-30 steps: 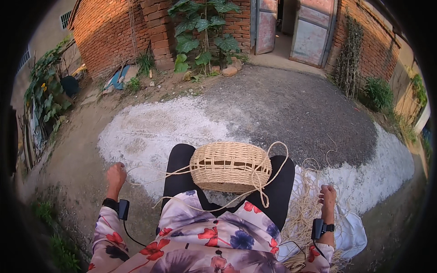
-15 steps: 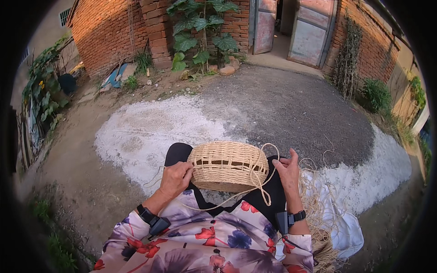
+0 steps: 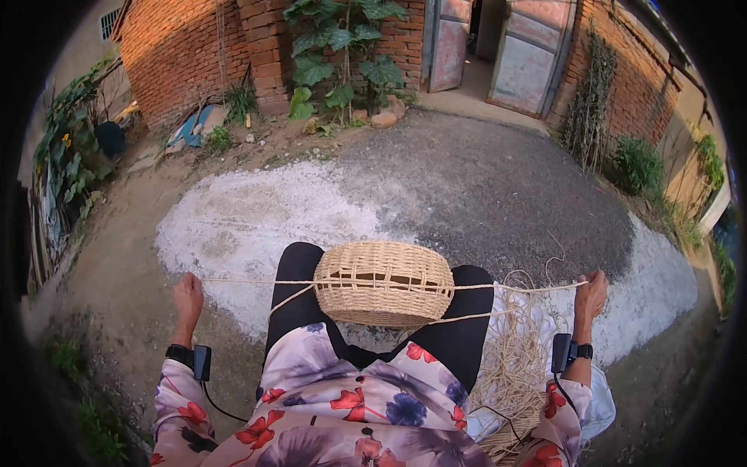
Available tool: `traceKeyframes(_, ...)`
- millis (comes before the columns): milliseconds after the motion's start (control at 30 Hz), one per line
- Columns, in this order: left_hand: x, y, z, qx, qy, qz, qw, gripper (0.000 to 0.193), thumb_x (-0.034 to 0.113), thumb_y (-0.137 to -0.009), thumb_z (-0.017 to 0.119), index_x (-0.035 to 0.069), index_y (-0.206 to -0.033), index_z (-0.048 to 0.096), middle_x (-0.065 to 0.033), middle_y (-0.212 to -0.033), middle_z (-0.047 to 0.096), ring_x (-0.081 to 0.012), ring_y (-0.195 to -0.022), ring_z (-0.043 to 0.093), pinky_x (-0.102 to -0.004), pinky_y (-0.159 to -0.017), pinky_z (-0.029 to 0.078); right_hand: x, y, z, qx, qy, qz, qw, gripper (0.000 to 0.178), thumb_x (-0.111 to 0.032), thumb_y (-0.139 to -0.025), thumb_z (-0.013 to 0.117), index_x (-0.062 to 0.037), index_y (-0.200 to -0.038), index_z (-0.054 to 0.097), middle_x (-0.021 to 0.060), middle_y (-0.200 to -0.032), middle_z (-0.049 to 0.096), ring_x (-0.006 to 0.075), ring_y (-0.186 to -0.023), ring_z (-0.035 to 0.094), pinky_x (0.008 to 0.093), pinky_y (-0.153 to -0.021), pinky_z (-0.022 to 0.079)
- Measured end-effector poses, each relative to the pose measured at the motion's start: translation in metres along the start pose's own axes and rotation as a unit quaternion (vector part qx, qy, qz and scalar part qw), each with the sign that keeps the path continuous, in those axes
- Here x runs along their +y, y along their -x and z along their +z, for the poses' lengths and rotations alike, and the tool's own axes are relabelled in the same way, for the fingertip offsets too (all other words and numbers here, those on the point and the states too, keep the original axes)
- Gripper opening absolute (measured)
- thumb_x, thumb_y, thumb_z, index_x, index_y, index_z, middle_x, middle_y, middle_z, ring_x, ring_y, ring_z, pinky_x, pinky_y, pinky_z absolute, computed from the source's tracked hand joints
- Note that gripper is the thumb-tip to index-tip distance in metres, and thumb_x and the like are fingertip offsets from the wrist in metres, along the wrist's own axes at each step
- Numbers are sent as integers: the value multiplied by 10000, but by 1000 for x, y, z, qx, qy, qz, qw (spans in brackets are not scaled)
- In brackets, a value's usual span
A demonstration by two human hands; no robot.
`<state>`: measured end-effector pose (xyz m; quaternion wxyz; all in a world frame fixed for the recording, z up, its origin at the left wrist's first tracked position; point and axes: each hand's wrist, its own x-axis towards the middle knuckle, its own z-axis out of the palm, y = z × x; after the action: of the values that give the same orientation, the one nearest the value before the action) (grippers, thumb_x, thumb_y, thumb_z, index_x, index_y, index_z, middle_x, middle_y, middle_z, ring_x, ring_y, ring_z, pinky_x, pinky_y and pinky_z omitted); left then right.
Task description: Weaving a small basket using thin strips of bamboo or wood.
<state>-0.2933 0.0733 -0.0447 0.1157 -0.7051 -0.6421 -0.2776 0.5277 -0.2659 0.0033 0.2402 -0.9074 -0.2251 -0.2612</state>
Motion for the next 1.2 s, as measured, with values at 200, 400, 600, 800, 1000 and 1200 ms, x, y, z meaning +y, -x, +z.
traceKeyframes(200,-122,17,-27,-98,-181,-191,960,144,157,-849,633,27,-892,678,-215,-882,683,-423,-820,665,-505,-697,529,51,3,-23,-128,73,34,988,404,-340,-735,726,-62,-1005,612,193,-959,646,392,-926,623,471,-772,481)
traceKeyframes(400,176,22,-47,-163,321,96,928,159,97,-823,684,52,-974,695,-112,-891,682,-268,-742,668,-332,-635,523,-70,88,11,-209,-196,-11,958,231,-232,-808,682,-24,-907,662,132,-714,661,247,-671,632,369,-637,481)
traceKeyframes(600,260,57,-35,-104,382,200,896,76,42,-818,647,18,-887,666,-117,-795,653,-243,-642,646,-340,-573,508,-162,154,2,-271,-352,-57,894,136,-137,-853,643,-2,-847,630,29,-625,579,94,-585,514,289,-562,437)
traceKeyframes(800,234,42,-26,-111,292,134,940,39,55,-742,601,32,-754,571,-148,-719,615,-334,-651,628,-441,-592,505,-167,166,-3,-251,-398,-44,881,89,-91,-864,612,-10,-830,620,2,-627,558,67,-586,491,265,-544,413)
traceKeyframes(1000,-77,38,7,-69,-101,-118,985,103,127,-785,637,26,-800,623,-223,-748,655,-433,-745,653,-517,-668,516,-155,167,-1,-253,-394,-35,883,56,-80,-863,609,-31,-841,625,-13,-612,522,58,-578,470,257,-530,394)
traceKeyframes(1200,-64,42,0,-214,74,-265,937,315,16,-806,509,109,-1095,592,-212,-740,656,-314,-655,686,-439,-553,514,-165,173,2,-202,-319,-65,924,82,-120,-874,618,-46,-847,594,45,-596,516,162,-542,511,340,-535,422)
